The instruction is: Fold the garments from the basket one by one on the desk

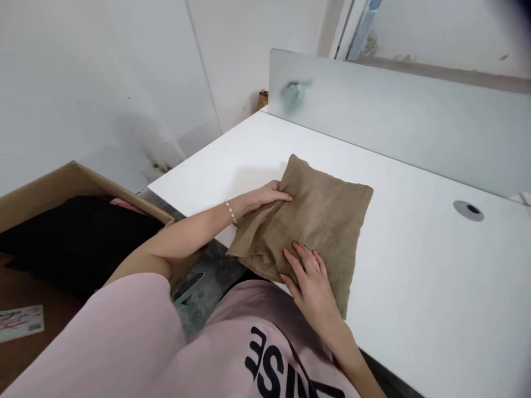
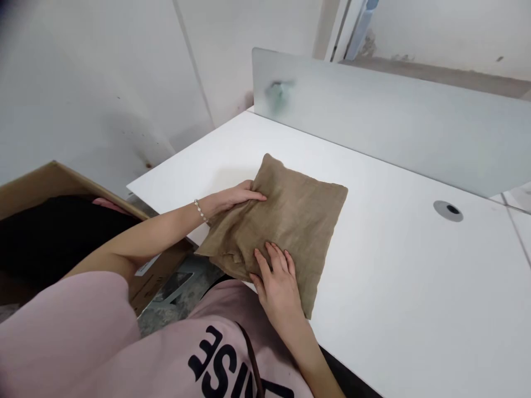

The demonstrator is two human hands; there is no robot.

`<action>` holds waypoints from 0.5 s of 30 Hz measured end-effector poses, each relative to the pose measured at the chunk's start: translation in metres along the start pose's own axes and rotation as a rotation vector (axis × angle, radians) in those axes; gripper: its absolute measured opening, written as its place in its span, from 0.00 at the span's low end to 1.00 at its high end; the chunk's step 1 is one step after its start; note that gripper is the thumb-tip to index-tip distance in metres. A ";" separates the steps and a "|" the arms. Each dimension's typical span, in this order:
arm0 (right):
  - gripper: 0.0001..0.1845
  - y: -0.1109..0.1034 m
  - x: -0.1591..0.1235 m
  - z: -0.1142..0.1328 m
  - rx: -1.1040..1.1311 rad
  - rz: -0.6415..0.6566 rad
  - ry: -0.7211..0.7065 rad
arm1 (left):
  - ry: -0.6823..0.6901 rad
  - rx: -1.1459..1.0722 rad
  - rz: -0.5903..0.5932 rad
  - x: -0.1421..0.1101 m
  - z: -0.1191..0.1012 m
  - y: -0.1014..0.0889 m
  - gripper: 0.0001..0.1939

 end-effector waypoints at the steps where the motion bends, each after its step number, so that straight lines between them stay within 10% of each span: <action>1: 0.21 -0.002 -0.002 0.000 0.034 -0.016 -0.019 | 0.006 -0.030 -0.026 -0.007 -0.003 0.001 0.23; 7: 0.24 -0.041 -0.020 0.010 0.272 -0.092 0.039 | 0.186 -0.141 -0.338 -0.093 -0.063 -0.027 0.24; 15: 0.24 -0.056 -0.030 0.003 0.346 -0.111 0.274 | 0.485 0.263 -1.168 -0.296 -0.123 -0.140 0.24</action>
Point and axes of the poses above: each hand's wrist, its own x-axis towards the middle knuckle, its own y-axis out of the palm, z = x × y, the point moved 2 cm from there along x, towards the middle knuckle, and after that the axes turned 1 degree about -y, right-handed, at the moved point
